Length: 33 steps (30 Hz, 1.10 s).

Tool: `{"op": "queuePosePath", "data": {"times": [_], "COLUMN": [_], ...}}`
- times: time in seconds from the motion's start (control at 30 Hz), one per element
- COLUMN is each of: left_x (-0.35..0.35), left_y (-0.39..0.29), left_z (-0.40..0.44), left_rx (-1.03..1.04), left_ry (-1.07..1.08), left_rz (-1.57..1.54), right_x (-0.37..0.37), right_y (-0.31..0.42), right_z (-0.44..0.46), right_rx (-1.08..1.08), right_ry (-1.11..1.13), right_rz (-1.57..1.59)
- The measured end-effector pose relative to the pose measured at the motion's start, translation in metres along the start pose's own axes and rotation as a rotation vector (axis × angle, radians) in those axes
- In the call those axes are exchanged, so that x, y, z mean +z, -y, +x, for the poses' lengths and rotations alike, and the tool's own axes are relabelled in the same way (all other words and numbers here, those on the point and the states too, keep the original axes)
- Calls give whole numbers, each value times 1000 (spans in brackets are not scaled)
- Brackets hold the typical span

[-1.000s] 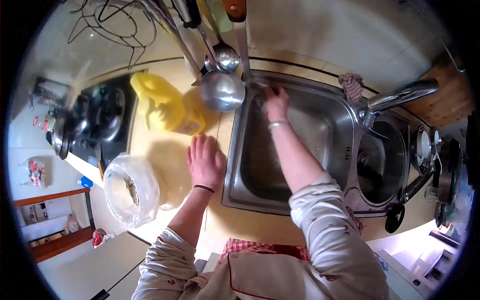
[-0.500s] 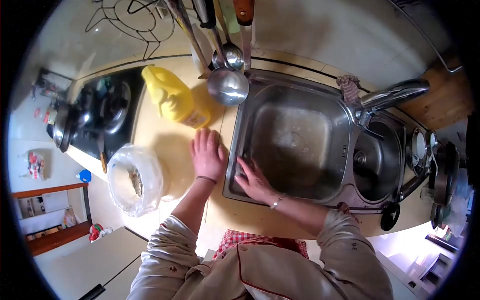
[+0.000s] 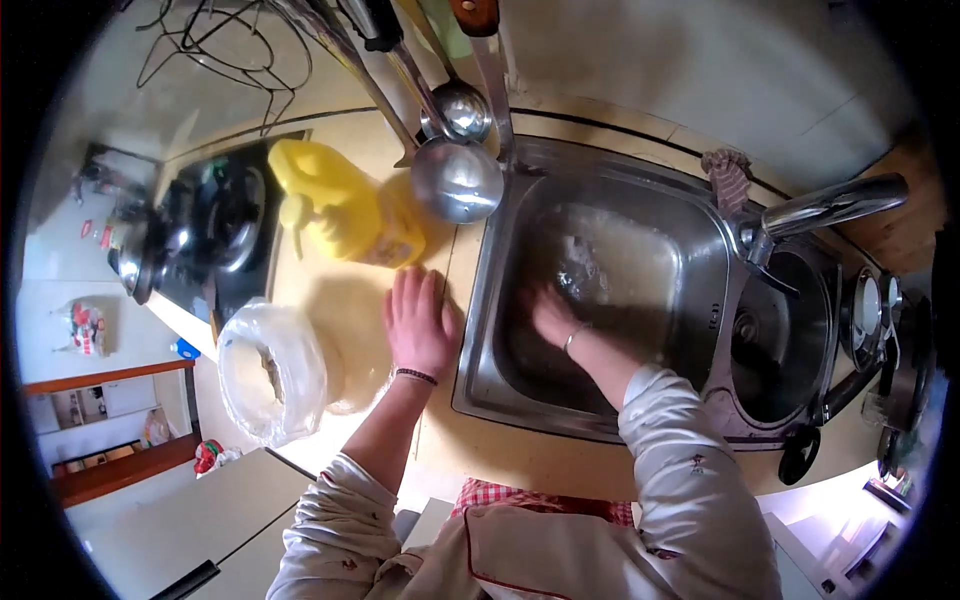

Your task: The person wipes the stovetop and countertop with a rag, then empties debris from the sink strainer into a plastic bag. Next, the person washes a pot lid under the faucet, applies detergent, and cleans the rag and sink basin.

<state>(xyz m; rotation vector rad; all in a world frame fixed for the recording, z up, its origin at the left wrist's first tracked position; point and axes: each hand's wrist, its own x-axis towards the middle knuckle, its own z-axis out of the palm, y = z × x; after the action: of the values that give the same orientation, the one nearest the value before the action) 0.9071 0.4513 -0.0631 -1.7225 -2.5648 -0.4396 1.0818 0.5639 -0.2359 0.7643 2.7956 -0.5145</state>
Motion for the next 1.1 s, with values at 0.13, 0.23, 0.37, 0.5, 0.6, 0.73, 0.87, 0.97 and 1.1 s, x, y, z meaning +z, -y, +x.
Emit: {"op": "queuePosePath", "data": {"times": [0.13,0.23,0.37,0.5,0.6,0.73,0.87,0.97,1.1], "left_x": [2,4,4,2,1,3,1,1,1], "left_y": [-1,0,-2,-1,-4,-3,-5,-5,-5], "left_z": [2,1,1,0,1,0,2,3,2], "left_rx": [20,21,26,21,25,32,30,37,20], "left_ry": [1,-1,-4,3,-5,-50,-43,-43,-48], "left_rz": [24,43,15,23,12,16,19,2,21], "right_x": [38,-35,7,-49,-33,5,-20,-29,-7], "right_y": [-58,-64,-27,30,54,56,9,-17,-25], "right_z": [74,85,110,28,-15,-59,-102,-118,-79], "right_rx": [441,650,573,599,429,149,-82,32,125], "right_ry": [-284,-539,-942,-298,-99,181,521,430,93], "right_rz": [501,876,939,1337,1222,924,476,139,237]}}
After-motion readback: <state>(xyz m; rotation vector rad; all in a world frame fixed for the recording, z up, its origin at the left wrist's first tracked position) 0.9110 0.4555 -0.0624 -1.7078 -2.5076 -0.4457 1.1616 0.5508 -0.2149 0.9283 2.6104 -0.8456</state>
